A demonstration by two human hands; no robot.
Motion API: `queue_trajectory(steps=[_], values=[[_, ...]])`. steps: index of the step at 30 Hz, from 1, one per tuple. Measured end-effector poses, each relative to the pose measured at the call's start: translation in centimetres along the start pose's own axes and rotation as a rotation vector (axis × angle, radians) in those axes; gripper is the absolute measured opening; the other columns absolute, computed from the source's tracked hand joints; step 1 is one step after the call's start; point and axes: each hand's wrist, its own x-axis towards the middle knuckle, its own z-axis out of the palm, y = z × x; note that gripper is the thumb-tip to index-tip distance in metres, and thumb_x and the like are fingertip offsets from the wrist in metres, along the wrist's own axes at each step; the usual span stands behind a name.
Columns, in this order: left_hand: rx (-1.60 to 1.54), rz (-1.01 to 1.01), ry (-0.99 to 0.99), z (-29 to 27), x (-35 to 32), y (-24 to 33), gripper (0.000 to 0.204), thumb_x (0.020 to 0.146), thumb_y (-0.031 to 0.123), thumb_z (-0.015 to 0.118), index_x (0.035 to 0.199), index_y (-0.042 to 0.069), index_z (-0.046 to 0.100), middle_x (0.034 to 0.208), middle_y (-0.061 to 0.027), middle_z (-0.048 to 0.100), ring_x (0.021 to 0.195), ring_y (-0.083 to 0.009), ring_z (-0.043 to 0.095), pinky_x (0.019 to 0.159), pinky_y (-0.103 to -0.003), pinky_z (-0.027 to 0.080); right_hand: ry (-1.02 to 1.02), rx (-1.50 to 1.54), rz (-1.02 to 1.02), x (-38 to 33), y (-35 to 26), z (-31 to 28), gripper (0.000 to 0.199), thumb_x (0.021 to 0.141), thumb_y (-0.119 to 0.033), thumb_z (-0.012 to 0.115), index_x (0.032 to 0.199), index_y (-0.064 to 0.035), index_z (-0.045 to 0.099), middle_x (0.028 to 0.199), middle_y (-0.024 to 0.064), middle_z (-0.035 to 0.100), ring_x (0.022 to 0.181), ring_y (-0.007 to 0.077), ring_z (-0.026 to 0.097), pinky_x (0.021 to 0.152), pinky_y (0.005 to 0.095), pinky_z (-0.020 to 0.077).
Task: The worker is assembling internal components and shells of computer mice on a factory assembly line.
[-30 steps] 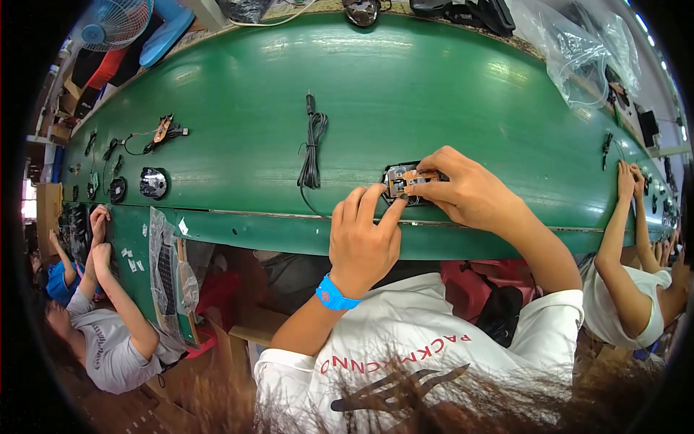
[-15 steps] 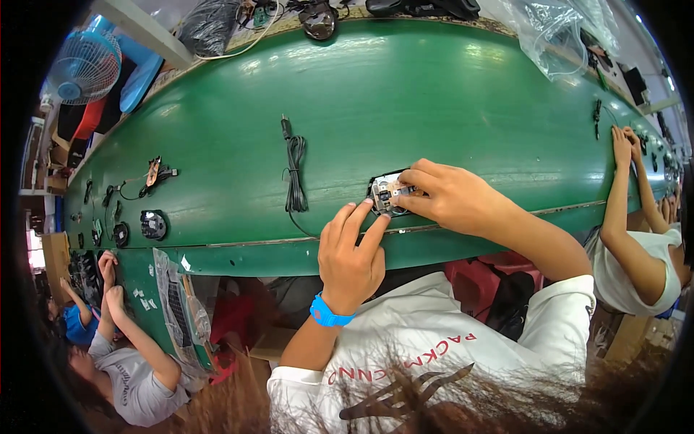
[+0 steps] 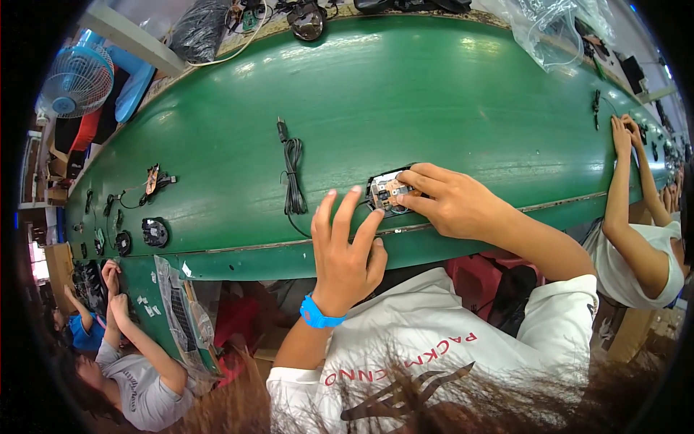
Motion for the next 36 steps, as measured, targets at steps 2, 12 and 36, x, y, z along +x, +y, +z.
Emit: queue_trajectory(steps=[2,12,36], values=[[0.002,0.036,0.006,-0.2,0.9,-0.1,0.037,0.078,0.003,0.064,0.114,0.008,0.07,0.135,-0.0154,0.059,0.126,-0.0414,0.053,0.106,-0.056,0.041,0.0,-0.011,0.01,-0.4,-0.1,0.0,0.031,0.081,-0.005,0.066,0.111,-0.0038,0.071,0.122,0.0139,0.063,0.114,0.0294,0.06,0.093,0.0385,0.0554],[-0.056,0.191,-0.263,0.4,2.3,-2.7,0.036,0.082,0.005,0.065,0.118,0.012,0.07,0.137,-0.014,0.059,0.128,-0.0377,0.054,0.108,-0.059,0.039,0.051,-0.056,0.061,-2.3,0.2,-0.6,0.031,0.079,-0.005,0.067,0.11,-0.0023,0.07,0.123,0.0134,0.066,0.116,0.0294,0.062,0.099,0.0393,0.0535],[0.021,0.133,-0.219,1.2,1.7,-1.3,0.035,0.084,0.008,0.066,0.118,0.014,0.072,0.14,-0.0128,0.061,0.125,-0.0354,0.058,0.104,-0.058,0.041,0.097,-0.22,0.024,-1.9,0.8,-1.2,0.024,0.075,-0.012,0.07,0.099,-0.0081,0.069,0.093,0.0046,0.063,0.096,0.022,0.06,0.082,0.0367,0.0489]])
